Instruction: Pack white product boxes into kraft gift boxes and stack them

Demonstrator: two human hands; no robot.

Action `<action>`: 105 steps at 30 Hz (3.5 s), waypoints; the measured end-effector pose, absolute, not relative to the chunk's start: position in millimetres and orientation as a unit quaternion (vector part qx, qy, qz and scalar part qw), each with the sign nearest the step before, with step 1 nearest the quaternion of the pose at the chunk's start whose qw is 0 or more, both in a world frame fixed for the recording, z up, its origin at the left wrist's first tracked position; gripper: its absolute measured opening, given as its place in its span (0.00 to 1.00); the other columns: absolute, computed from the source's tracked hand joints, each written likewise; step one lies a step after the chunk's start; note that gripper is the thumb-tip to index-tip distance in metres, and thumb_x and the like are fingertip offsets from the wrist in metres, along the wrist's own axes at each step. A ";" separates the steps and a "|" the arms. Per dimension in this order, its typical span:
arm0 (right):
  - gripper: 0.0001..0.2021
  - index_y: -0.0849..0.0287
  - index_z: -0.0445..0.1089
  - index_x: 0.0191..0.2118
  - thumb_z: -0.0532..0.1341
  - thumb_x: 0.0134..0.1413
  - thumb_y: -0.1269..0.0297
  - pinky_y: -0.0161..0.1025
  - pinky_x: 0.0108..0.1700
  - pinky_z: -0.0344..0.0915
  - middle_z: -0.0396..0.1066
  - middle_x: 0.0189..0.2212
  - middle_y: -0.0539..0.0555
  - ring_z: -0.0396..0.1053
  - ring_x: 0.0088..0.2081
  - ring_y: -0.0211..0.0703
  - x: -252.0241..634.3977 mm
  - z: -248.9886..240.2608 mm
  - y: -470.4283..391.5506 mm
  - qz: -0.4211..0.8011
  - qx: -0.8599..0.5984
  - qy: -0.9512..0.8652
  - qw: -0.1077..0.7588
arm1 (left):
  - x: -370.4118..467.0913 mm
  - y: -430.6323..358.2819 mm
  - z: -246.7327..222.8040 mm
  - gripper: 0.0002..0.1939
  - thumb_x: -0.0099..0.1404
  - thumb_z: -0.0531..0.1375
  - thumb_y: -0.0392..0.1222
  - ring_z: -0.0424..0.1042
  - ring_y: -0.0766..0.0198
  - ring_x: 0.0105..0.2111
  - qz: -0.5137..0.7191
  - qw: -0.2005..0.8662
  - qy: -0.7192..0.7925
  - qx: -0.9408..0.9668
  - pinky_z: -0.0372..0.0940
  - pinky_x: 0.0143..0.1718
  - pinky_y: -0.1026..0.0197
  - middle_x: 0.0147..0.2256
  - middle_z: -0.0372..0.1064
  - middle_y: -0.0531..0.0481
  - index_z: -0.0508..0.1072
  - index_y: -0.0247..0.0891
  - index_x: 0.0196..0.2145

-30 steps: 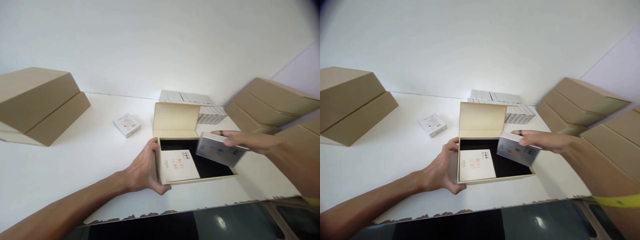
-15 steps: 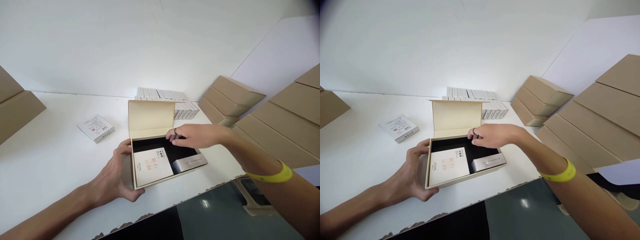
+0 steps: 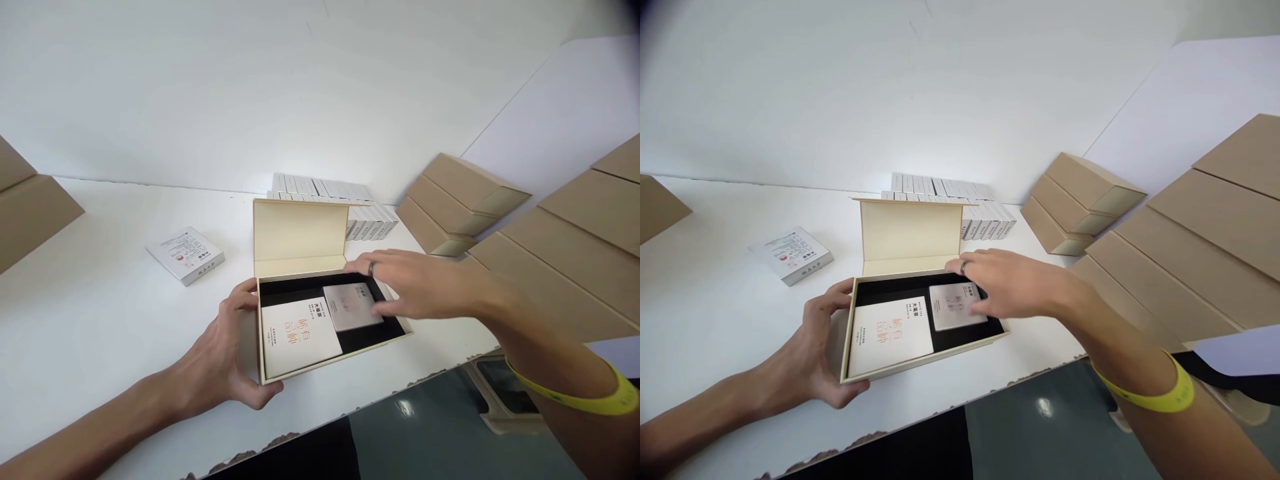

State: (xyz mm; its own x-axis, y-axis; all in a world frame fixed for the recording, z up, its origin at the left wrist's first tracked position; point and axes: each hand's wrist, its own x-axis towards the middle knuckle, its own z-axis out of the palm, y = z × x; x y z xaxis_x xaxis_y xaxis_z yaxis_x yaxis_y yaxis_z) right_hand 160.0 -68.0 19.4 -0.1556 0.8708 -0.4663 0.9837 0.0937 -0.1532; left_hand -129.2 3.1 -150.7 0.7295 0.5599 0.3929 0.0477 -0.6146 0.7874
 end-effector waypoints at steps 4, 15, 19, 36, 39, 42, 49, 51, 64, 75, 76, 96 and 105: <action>0.28 0.56 0.67 0.59 0.59 0.59 0.45 0.46 0.56 0.62 0.63 0.62 0.54 0.64 0.58 0.55 151.6 14.3 -76.3 -0.248 0.640 0.716 0.124 | -128.5 3.1 -151.7 0.47 0.45 0.69 0.41 0.45 0.32 0.65 0.320 0.399 0.191 0.838 0.62 0.54 0.30 0.64 0.41 0.35 0.46 0.49 0.56; 0.49 0.56 0.42 0.72 0.56 0.54 0.31 0.55 0.57 0.64 0.45 0.68 0.61 0.52 0.64 0.64 143.7 -12.0 -72.0 -0.323 0.632 0.690 0.141 | -128.5 4.5 -153.3 0.50 0.44 0.71 0.41 0.45 0.31 0.65 0.318 0.411 0.179 0.836 0.63 0.52 0.29 0.65 0.39 0.36 0.45 0.51 0.57; 0.50 0.54 0.40 0.73 0.56 0.54 0.31 0.54 0.56 0.66 0.37 0.71 0.58 0.52 0.65 0.64 144.4 -15.2 -82.0 -0.320 0.644 0.679 0.145 | -127.8 5.6 -151.4 0.51 0.43 0.72 0.43 0.48 0.32 0.64 0.317 0.415 0.166 0.836 0.61 0.54 0.29 0.65 0.40 0.36 0.45 0.51 0.57; 0.26 0.57 0.68 0.52 0.48 0.67 0.41 0.55 0.57 0.63 0.55 0.61 0.59 0.59 0.59 0.58 144.8 -44.1 -84.9 -0.243 0.669 0.701 0.036 | -123.6 7.9 -141.5 0.51 0.39 0.74 0.40 0.51 0.34 0.62 0.329 0.426 0.140 0.831 0.63 0.55 0.32 0.61 0.44 0.39 0.47 0.50 0.53; 0.21 0.54 0.70 0.50 0.48 0.69 0.46 0.52 0.63 0.56 0.54 0.62 0.55 0.48 0.66 0.53 148.4 -43.2 -86.8 -0.251 0.637 0.729 0.020 | -123.0 8.2 -141.4 0.52 0.38 0.74 0.41 0.52 0.34 0.61 0.332 0.428 0.137 0.829 0.64 0.53 0.32 0.61 0.44 0.39 0.47 0.50 0.53; 0.20 0.53 0.71 0.41 0.48 0.70 0.47 0.50 0.67 0.50 0.53 0.64 0.50 0.42 0.68 0.50 150.4 -43.6 -89.3 -0.270 0.630 0.728 -0.006 | -122.5 8.1 -140.5 0.52 0.38 0.75 0.41 0.51 0.33 0.62 0.331 0.427 0.138 0.830 0.63 0.54 0.33 0.60 0.45 0.40 0.47 0.49 0.53; 0.21 0.50 0.67 0.54 0.50 0.67 0.44 0.50 0.62 0.61 0.49 0.66 0.52 0.51 0.65 0.57 146.1 -47.1 -95.3 -0.333 0.663 0.670 -0.022 | -122.5 7.6 -140.1 0.52 0.37 0.74 0.39 0.52 0.36 0.62 0.330 0.426 0.141 0.831 0.64 0.53 0.37 0.59 0.46 0.42 0.47 0.50 0.53; 0.25 0.47 0.60 0.63 0.50 0.66 0.43 0.52 0.64 0.59 0.44 0.68 0.52 0.49 0.66 0.57 145.8 -47.5 -94.5 -0.330 0.660 0.675 -0.009 | -122.8 7.8 -141.0 0.53 0.37 0.75 0.40 0.51 0.36 0.62 0.330 0.425 0.140 0.831 0.63 0.54 0.36 0.60 0.46 0.42 0.47 0.51 0.53; 0.25 0.51 0.65 0.59 0.47 0.68 0.44 0.53 0.68 0.51 0.46 0.66 0.54 0.41 0.68 0.53 144.3 -44.4 -92.2 -0.315 0.639 0.701 0.035 | -123.8 8.6 -144.1 0.52 0.39 0.74 0.42 0.51 0.35 0.63 0.329 0.421 0.138 0.834 0.61 0.56 0.34 0.62 0.44 0.39 0.47 0.49 0.54; 0.28 0.40 0.51 0.68 0.51 0.66 0.43 0.54 0.65 0.53 0.42 0.68 0.51 0.41 0.67 0.54 140.2 -35.0 -95.7 -0.316 0.631 0.705 0.071 | -123.5 9.5 -145.4 0.52 0.37 0.75 0.44 0.51 0.34 0.61 0.320 0.416 0.150 0.838 0.63 0.54 0.33 0.61 0.44 0.38 0.46 0.49 0.52; 0.30 0.39 0.47 0.70 0.52 0.66 0.43 0.54 0.65 0.55 0.42 0.67 0.51 0.43 0.66 0.54 142.3 -37.6 -95.4 -0.310 0.634 0.705 0.069 | -123.4 9.9 -146.0 0.52 0.37 0.75 0.45 0.52 0.33 0.61 0.319 0.414 0.151 0.839 0.63 0.54 0.33 0.61 0.44 0.38 0.46 0.49 0.52; 0.26 0.56 0.69 0.53 0.48 0.67 0.41 0.61 0.70 0.39 0.29 0.73 0.51 0.24 0.72 0.58 137.4 -29.2 -93.6 -0.326 0.622 0.707 0.087 | -122.5 9.0 -146.6 0.53 0.37 0.75 0.47 0.50 0.32 0.61 0.328 0.411 0.144 0.838 0.63 0.53 0.32 0.60 0.45 0.37 0.46 0.49 0.53; 0.39 0.51 0.53 0.70 0.51 0.61 0.34 0.68 0.68 0.37 0.24 0.73 0.51 0.17 0.70 0.65 139.8 -28.8 -86.6 -0.338 0.617 0.692 0.162 | -123.6 9.1 -144.9 0.52 0.37 0.75 0.43 0.54 0.38 0.60 0.335 0.420 0.137 0.832 0.64 0.53 0.38 0.58 0.48 0.40 0.47 0.48 0.53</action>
State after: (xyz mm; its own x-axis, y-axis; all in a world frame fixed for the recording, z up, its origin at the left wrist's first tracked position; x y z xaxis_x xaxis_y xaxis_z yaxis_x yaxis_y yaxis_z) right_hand 139.8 -86.6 -28.8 -0.1849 0.7443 -0.6417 0.9636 0.0089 -0.2673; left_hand -123.6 9.1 -144.9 0.7381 0.5088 0.4430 -0.0536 -0.6104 0.7903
